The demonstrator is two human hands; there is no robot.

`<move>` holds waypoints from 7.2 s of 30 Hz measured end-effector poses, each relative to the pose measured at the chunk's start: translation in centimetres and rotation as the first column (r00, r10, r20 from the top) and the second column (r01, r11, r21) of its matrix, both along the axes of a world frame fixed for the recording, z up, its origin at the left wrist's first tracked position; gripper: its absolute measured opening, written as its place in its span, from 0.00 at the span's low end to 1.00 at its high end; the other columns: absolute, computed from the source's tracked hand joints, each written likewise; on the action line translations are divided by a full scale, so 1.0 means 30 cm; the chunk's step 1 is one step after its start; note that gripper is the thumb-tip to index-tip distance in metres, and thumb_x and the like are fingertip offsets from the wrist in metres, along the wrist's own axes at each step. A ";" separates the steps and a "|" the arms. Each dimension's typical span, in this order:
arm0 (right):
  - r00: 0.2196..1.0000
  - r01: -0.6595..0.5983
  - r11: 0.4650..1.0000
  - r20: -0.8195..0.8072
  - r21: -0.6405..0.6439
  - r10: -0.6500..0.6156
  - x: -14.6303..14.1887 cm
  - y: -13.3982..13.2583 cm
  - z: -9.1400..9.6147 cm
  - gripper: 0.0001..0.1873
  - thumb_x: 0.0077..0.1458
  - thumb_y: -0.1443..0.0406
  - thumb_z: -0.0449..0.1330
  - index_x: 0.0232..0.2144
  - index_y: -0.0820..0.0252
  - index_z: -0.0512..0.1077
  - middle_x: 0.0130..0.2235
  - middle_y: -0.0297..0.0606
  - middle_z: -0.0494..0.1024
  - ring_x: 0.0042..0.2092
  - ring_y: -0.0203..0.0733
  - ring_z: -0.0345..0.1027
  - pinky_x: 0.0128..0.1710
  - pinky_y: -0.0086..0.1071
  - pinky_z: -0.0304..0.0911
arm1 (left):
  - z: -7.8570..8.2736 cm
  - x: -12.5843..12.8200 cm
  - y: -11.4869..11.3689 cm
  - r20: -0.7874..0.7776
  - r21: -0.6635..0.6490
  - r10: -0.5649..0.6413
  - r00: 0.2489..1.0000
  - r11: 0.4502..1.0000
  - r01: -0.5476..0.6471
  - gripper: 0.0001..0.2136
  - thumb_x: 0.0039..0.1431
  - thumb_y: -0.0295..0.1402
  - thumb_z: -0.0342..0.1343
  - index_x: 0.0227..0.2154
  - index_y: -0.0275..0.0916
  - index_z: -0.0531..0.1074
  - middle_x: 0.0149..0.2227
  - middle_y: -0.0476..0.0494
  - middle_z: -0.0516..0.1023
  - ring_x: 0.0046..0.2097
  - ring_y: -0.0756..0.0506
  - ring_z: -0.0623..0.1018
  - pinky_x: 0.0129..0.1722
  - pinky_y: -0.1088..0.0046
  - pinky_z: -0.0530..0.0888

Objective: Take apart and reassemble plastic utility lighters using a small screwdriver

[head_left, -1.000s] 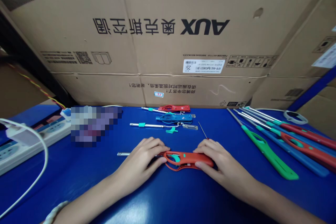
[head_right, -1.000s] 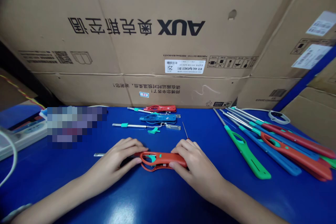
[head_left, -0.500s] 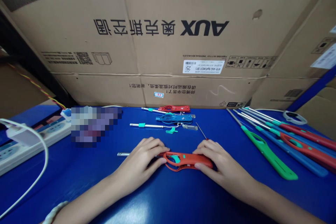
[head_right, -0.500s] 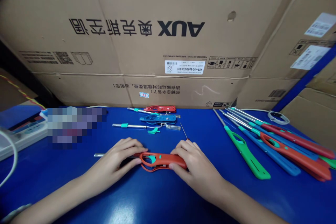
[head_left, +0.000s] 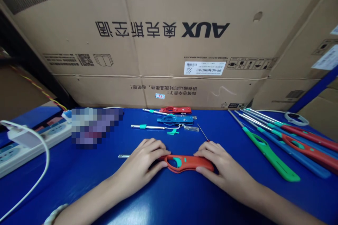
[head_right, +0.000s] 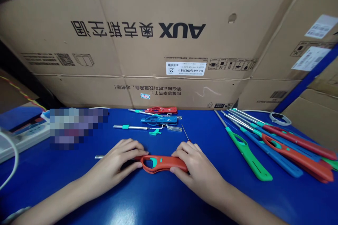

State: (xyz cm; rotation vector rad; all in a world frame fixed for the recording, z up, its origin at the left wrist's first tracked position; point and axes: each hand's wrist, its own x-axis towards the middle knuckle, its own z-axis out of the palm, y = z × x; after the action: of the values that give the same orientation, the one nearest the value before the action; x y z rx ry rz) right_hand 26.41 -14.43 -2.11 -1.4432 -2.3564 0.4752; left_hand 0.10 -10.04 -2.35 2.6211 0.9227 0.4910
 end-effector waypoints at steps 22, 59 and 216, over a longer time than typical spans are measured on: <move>0.997 -0.027 0.995 0.079 0.100 0.019 -0.011 -0.008 -0.038 0.08 0.57 0.67 0.61 0.40 0.58 0.68 0.41 0.40 0.71 0.43 0.47 0.65 0.49 0.46 0.62 | 0.006 0.019 -0.027 -0.118 0.259 -0.044 0.992 0.963 0.073 0.12 0.70 0.31 0.42 0.43 0.37 0.71 0.38 0.42 0.74 0.39 0.43 0.71 0.41 0.65 0.66; 0.985 -0.164 0.875 0.125 0.455 0.119 -0.018 -0.041 -0.024 0.24 0.69 0.55 0.36 0.43 0.60 0.68 0.36 0.37 0.81 0.34 0.41 0.76 0.36 0.36 0.64 | 0.026 0.014 -0.045 -0.027 0.549 -0.044 0.999 0.834 0.051 0.17 0.72 0.36 0.38 0.33 0.35 0.69 0.29 0.46 0.72 0.31 0.46 0.68 0.35 0.68 0.62; 0.912 -0.137 0.990 -0.395 -0.038 0.111 -0.018 -0.007 -0.050 0.07 0.60 0.70 0.55 0.29 0.59 0.69 0.32 0.34 0.70 0.32 0.35 0.62 0.33 0.29 0.59 | 0.014 0.031 -0.082 -0.194 0.164 -0.180 0.964 0.963 0.213 0.21 0.64 0.23 0.49 0.58 0.46 0.61 0.43 0.43 0.67 0.43 0.43 0.67 0.43 0.68 0.66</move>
State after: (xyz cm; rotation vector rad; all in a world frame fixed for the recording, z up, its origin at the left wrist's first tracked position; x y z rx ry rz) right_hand 25.86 -14.64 -3.60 -1.1008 -2.1273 0.8008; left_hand 1.03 -12.51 -1.95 2.9253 0.6820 0.3083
